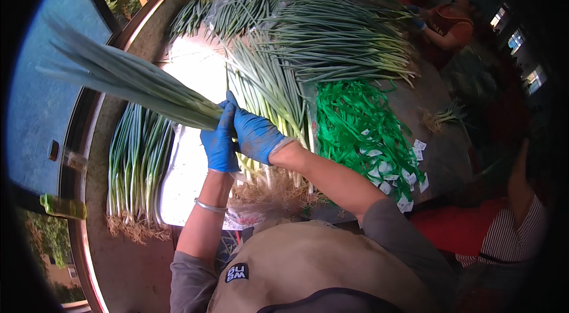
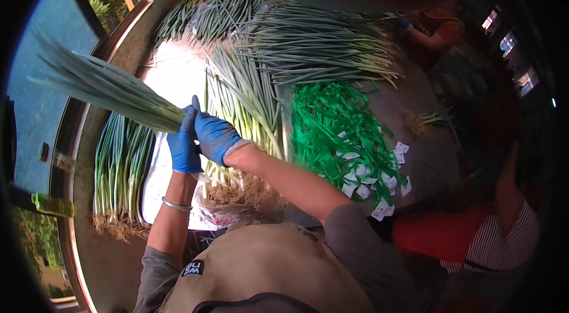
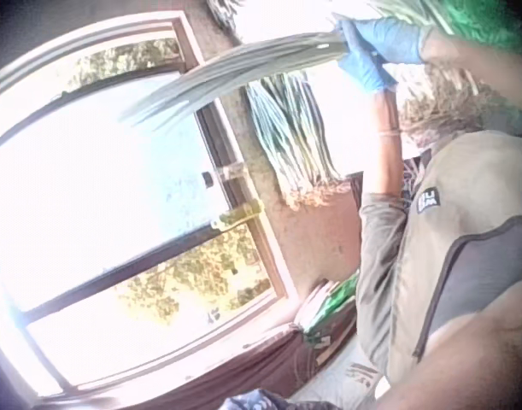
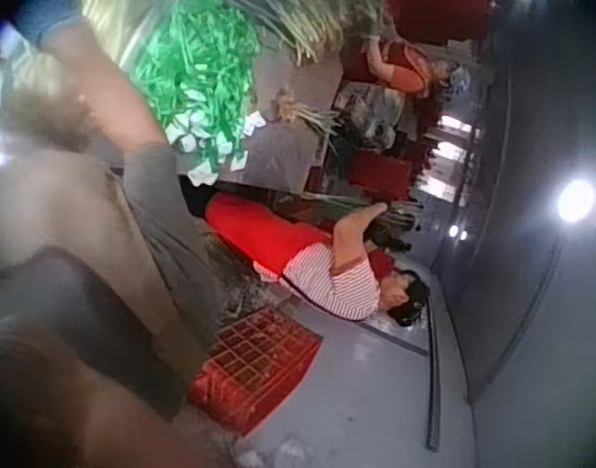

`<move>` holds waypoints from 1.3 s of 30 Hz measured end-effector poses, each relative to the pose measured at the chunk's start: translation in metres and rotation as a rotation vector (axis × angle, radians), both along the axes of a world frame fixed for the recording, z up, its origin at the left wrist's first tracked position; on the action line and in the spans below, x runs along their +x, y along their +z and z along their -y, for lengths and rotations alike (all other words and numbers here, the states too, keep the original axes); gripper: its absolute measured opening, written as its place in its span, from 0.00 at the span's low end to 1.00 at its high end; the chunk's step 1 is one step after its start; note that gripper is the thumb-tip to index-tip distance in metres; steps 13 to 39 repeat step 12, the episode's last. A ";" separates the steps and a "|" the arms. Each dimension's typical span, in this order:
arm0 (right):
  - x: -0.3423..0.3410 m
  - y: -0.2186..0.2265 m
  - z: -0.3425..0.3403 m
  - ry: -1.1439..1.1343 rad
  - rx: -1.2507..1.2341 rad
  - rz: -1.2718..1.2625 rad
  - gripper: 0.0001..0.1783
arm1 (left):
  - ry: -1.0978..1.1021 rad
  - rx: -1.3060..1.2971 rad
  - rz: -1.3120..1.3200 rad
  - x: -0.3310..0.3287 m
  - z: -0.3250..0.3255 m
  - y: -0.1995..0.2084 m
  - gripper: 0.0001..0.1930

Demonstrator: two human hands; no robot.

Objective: The person gathers and sorts green onions on a large table, handling them in bundles and occasionally placing them into a red plastic crate.

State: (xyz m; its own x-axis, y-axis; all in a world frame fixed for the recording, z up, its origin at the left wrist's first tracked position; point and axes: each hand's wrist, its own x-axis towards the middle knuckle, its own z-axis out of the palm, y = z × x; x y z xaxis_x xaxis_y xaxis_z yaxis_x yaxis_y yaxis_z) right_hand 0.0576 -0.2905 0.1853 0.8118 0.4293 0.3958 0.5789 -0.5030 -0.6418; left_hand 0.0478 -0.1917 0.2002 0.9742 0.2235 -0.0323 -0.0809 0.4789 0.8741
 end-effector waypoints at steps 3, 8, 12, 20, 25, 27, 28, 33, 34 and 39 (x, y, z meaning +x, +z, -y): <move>-0.009 -0.015 0.032 -0.139 -0.149 -0.124 0.30 | -0.239 -0.178 0.057 -0.004 0.019 -0.038 0.25; -0.010 -0.049 0.102 -0.295 -0.360 0.215 0.11 | -0.317 -0.649 0.015 0.012 0.001 -0.061 0.26; 0.018 -0.055 0.154 -0.208 -0.412 0.018 0.09 | -0.353 -0.729 -0.089 0.042 -0.016 -0.089 0.23; 0.018 -0.055 0.154 -0.208 -0.412 0.018 0.09 | -0.353 -0.729 -0.089 0.042 -0.016 -0.089 0.23; 0.018 -0.055 0.154 -0.208 -0.412 0.018 0.09 | -0.353 -0.729 -0.089 0.042 -0.016 -0.089 0.23; 0.018 -0.055 0.154 -0.208 -0.412 0.018 0.09 | -0.353 -0.729 -0.089 0.042 -0.016 -0.089 0.23; 0.018 -0.055 0.154 -0.208 -0.412 0.018 0.09 | -0.353 -0.729 -0.089 0.042 -0.016 -0.089 0.23; 0.018 -0.055 0.154 -0.208 -0.412 0.018 0.09 | -0.353 -0.729 -0.089 0.042 -0.016 -0.089 0.23; 0.018 -0.055 0.154 -0.208 -0.412 0.018 0.09 | -0.353 -0.729 -0.089 0.042 -0.016 -0.089 0.23; 0.018 -0.055 0.154 -0.208 -0.412 0.018 0.09 | -0.353 -0.729 -0.089 0.042 -0.016 -0.089 0.23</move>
